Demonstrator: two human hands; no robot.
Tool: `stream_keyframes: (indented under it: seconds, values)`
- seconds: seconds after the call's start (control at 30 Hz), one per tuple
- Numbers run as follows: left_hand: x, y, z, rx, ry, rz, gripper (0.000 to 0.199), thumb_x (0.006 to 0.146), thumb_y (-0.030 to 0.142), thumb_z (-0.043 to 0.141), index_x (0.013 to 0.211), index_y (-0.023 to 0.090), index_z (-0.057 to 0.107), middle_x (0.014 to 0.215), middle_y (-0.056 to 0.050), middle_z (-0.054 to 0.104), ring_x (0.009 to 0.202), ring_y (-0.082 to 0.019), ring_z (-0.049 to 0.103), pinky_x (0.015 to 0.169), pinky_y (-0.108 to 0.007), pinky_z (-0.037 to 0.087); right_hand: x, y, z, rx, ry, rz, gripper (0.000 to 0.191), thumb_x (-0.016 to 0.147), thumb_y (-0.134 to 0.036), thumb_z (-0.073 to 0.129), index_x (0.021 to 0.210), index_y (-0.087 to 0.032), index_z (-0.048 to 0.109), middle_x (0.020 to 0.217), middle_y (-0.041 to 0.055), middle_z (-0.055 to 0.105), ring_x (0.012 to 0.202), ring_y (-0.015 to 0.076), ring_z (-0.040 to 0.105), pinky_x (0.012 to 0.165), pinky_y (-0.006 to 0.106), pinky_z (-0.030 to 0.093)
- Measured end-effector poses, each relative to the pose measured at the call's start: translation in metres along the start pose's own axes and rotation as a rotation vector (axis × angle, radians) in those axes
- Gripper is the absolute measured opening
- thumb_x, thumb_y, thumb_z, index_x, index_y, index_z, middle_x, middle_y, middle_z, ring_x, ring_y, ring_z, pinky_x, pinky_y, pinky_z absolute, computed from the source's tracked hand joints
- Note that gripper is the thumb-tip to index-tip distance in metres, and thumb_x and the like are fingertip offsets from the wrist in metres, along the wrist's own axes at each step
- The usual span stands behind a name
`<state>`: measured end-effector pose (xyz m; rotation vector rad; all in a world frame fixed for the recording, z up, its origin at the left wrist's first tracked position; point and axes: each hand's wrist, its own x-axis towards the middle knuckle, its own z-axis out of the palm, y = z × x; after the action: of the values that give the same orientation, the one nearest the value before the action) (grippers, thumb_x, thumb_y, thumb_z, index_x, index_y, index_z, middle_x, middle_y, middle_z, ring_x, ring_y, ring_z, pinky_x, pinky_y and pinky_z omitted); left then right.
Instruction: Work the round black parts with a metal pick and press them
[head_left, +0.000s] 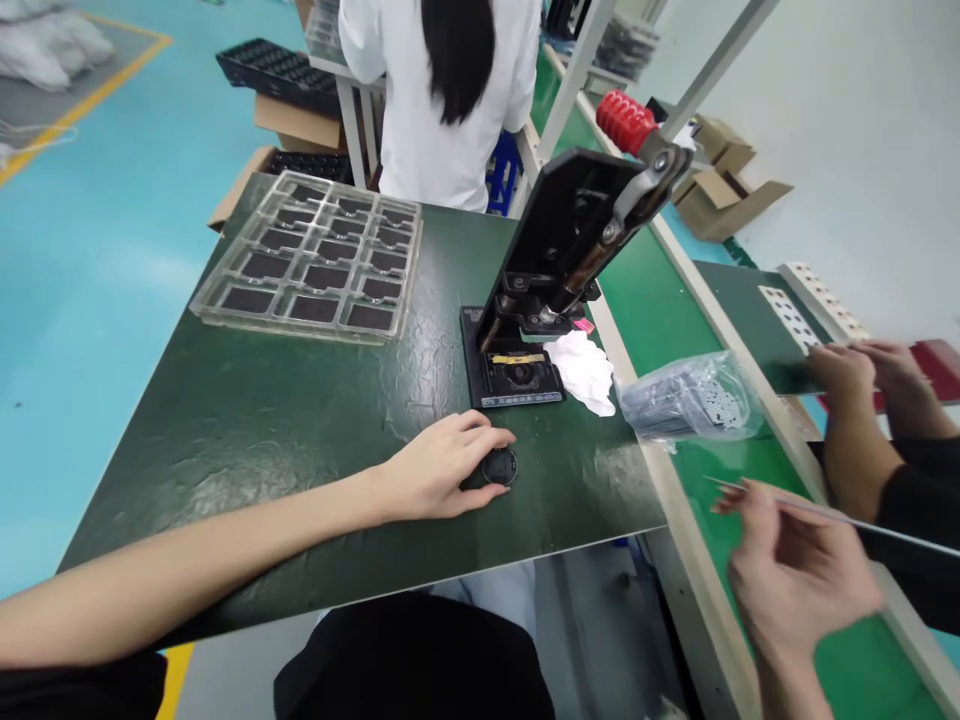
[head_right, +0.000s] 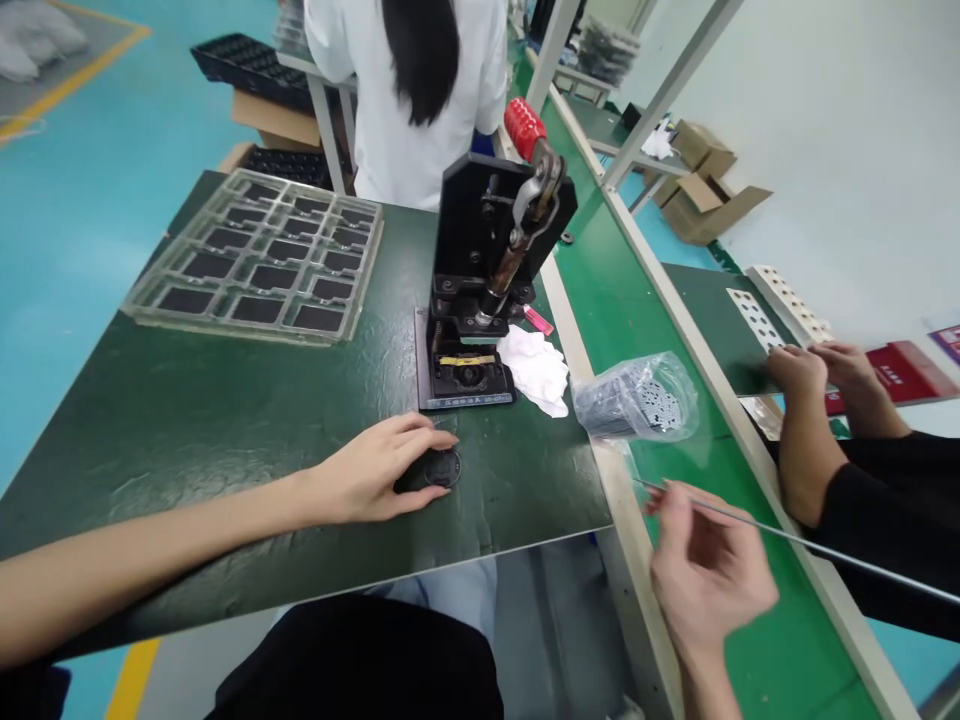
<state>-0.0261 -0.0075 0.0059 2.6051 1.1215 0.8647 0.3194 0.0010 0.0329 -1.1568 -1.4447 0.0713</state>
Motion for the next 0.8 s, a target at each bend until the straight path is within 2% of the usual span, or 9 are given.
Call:
stream_keyframes:
  seconds: [0.07,0.13,0.2,0.27,0.37,0.5,0.63,0.7,0.8]
  values:
    - [0.0,0.001,0.001,0.056,0.002,0.033,0.042,0.098,0.037,0.063,0.129,0.01,0.053,0.113,-0.008,0.063,0.11,-0.022,0.054,0.089,-0.037,0.051,0.006,-0.017,0.036,0.112,-0.162,-0.101,0.016,0.084,-0.005,0.064,0.1,-0.007,0.065,0.088,0.0062,0.066,0.073,0.0036,0.065,0.07,0.015,0.057]
    - [0.0,0.002,0.002,0.104,0.009,0.062,0.042,0.099,0.036,0.062,0.13,0.009,0.052,0.112,-0.009,0.063,0.111,-0.023,0.054,0.091,-0.038,0.05,0.011,-0.025,0.079,0.275,-0.369,-0.126,0.019,0.087,-0.005,0.061,0.105,-0.011,0.065,0.092,0.0041,0.067,0.077,0.0034,0.068,0.073,0.014,0.06]
    - [0.001,0.002,0.002,0.119,0.019,0.072,0.043,0.099,0.036,0.061,0.13,0.009,0.05,0.114,-0.01,0.063,0.111,-0.024,0.054,0.091,-0.038,0.05,0.018,-0.024,0.122,0.344,-0.445,-0.082,0.012,0.09,-0.015,0.061,0.099,-0.009,0.065,0.088,0.0044,0.068,0.075,0.0038,0.068,0.072,0.011,0.059]
    - [0.001,0.002,0.003,0.12,0.035,0.08,0.045,0.098,0.037,0.062,0.13,0.008,0.048,0.116,-0.011,0.063,0.11,-0.024,0.054,0.091,-0.037,0.051,0.025,-0.019,0.156,0.355,-0.471,-0.036,0.022,0.093,-0.026,0.06,0.101,-0.007,0.066,0.092,0.0075,0.068,0.077,0.0046,0.068,0.073,0.012,0.059]
    - [0.001,0.002,0.003,0.139,0.052,0.092,0.046,0.098,0.037,0.062,0.13,0.008,0.046,0.116,-0.011,0.062,0.109,-0.024,0.055,0.088,-0.037,0.051,0.034,-0.012,0.185,0.271,-0.524,-0.056,0.03,0.094,-0.034,0.057,0.099,-0.006,0.067,0.093,0.0083,0.068,0.073,0.003,0.065,0.071,0.012,0.056]
    - [0.0,0.003,0.004,0.162,0.034,0.091,0.047,0.099,0.04,0.059,0.131,0.008,0.046,0.113,-0.011,0.062,0.109,-0.025,0.055,0.087,-0.037,0.05,0.037,-0.015,0.181,0.247,-0.485,-0.075,0.027,0.094,-0.032,0.057,0.095,-0.007,0.065,0.089,0.007,0.067,0.074,0.0025,0.065,0.071,0.01,0.054]
    - [0.001,0.003,0.003,0.149,0.036,0.083,0.049,0.098,0.037,0.062,0.132,0.007,0.045,0.116,-0.01,0.062,0.111,-0.024,0.054,0.089,-0.036,0.049,0.032,-0.031,0.144,0.296,-0.264,-0.122,0.011,0.093,-0.02,0.058,0.094,-0.009,0.059,0.085,0.0038,0.062,0.078,0.0018,0.064,0.072,0.011,0.055]
    - [0.002,0.003,0.003,0.14,0.038,0.078,0.049,0.097,0.037,0.064,0.131,0.007,0.046,0.116,-0.01,0.062,0.111,-0.024,0.054,0.09,-0.036,0.048,0.024,-0.038,0.124,0.268,-0.359,-0.189,0.004,0.09,-0.011,0.059,0.093,-0.01,0.058,0.084,0.0022,0.06,0.079,0.001,0.062,0.073,0.012,0.053]
    - [0.002,0.004,0.002,0.126,0.035,0.069,0.048,0.098,0.038,0.063,0.13,0.007,0.046,0.117,-0.009,0.063,0.11,-0.023,0.054,0.089,-0.036,0.047,0.004,-0.04,0.104,0.222,-0.627,-0.208,0.005,0.088,-0.007,0.06,0.09,-0.01,0.058,0.082,0.0023,0.059,0.076,0.0006,0.059,0.07,0.012,0.05]
